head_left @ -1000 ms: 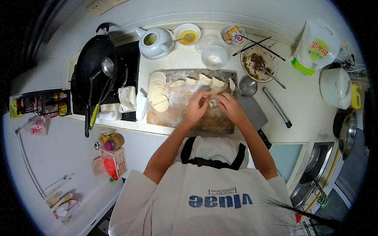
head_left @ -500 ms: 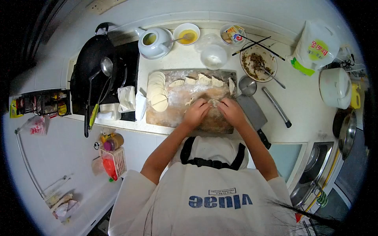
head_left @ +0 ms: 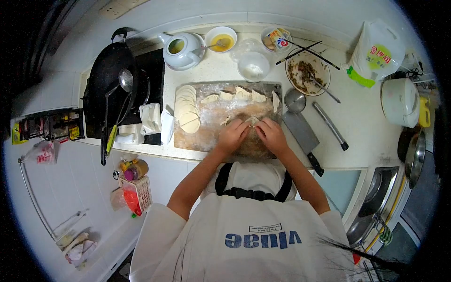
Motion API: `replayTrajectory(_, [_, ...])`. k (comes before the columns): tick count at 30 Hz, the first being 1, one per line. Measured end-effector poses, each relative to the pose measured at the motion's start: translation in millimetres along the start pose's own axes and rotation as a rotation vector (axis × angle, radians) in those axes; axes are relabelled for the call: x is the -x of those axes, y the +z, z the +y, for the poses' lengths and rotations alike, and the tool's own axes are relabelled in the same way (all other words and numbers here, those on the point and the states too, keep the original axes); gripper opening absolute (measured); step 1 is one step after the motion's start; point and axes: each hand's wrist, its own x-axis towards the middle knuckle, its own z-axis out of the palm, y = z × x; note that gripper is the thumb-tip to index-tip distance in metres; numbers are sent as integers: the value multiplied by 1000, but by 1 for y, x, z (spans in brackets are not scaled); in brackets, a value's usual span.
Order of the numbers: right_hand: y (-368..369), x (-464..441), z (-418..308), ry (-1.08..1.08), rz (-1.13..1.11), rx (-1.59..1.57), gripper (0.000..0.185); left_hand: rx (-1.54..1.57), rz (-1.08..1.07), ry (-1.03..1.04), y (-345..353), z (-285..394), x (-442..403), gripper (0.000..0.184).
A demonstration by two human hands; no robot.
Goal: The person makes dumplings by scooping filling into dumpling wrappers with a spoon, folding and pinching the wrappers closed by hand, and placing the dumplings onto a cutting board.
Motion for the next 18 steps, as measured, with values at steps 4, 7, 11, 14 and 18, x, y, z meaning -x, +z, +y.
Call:
replayTrajectory(4, [1,-2,-3,20,24,39,14,4,-9,88,2,-8,2,12])
replayTrajectory(7, [5,-1,-3,64,5,52,12,-10,5,157,-2,-5,2,11])
replayTrajectory(11, [7,-2,-6,46,21,43,12,24,54,144,0,2,-1,12])
replayTrajectory(14, [8,1,-4,-12,-4,58,13,77,8,84,3,0,2,14])
replayTrajectory(18, [3,1,-6,-67,-14,103,14,201,-2,35,13,-5,5,17])
